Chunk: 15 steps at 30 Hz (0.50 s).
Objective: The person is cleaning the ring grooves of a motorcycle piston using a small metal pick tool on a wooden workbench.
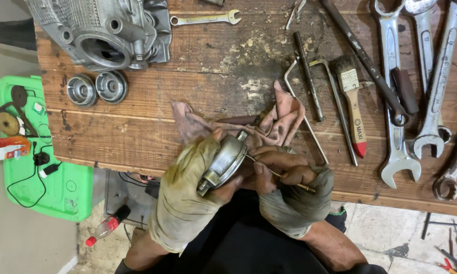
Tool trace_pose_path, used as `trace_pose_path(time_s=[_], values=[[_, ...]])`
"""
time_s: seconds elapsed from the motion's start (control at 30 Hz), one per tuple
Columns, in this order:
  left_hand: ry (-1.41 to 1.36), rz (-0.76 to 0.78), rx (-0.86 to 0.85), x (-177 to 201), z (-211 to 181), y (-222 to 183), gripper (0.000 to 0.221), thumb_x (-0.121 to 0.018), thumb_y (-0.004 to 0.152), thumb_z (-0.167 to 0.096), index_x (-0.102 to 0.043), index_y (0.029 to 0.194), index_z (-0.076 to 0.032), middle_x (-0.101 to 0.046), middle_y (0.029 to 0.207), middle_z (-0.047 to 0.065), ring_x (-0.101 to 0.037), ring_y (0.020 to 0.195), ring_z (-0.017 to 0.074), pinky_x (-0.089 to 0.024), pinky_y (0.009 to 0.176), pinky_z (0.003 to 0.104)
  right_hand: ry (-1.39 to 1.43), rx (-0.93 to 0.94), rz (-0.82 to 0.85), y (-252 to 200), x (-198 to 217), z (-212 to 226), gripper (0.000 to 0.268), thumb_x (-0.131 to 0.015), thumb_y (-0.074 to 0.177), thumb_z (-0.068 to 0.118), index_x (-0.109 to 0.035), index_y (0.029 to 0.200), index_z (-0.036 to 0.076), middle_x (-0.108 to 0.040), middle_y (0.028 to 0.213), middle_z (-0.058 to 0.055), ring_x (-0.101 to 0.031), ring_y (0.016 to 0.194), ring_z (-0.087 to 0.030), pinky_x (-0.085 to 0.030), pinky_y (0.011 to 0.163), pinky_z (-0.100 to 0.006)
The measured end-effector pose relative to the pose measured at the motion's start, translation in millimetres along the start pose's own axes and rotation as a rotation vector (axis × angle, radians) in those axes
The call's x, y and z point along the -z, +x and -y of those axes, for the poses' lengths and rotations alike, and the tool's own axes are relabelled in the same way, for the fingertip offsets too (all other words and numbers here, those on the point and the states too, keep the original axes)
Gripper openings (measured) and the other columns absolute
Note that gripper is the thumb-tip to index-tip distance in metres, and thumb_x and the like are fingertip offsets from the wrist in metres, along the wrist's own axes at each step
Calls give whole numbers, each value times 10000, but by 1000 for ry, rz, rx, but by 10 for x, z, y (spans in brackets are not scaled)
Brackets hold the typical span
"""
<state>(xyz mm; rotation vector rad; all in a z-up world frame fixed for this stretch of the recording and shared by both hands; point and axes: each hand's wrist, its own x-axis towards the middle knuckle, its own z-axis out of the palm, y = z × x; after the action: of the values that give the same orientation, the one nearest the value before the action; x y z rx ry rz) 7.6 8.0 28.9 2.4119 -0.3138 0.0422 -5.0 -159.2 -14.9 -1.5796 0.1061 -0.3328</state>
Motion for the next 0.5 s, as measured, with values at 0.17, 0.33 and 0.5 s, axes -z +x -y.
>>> trace_pose_path(time_s=[0.17, 0.33, 0.5], values=[[-4, -97, -55, -95, 124, -81, 510, -641, 988, -378, -614, 1323, 5, -702, 1303, 149, -702, 1206, 343, -531, 1122, 414, -166, -163, 304, 44, 87, 43, 230, -671, 931, 63, -623, 710, 102, -780, 894, -14, -722, 696, -56, -412, 642, -89], [-105, -145, -149, -163, 272, -119, 475, -664, 997, -320, -572, 1314, 22, -698, 1298, 195, -724, 1214, 371, -575, 1108, 453, 100, 78, 31, 113, -71, 20, 446, -650, 892, -81, -253, 867, 121, -681, 861, -202, -728, 726, -282, -570, 718, -358], [-130, -90, -21, -126, 213, -106, 435, -749, 930, -176, -629, 1308, 3, -711, 1291, 145, -717, 1201, 332, -558, 1104, 393, 120, 364, 45, 194, -161, -51, 301, -636, 853, -171, -392, 786, -8, -659, 862, -301, -756, 841, -372, -706, 756, -455]])
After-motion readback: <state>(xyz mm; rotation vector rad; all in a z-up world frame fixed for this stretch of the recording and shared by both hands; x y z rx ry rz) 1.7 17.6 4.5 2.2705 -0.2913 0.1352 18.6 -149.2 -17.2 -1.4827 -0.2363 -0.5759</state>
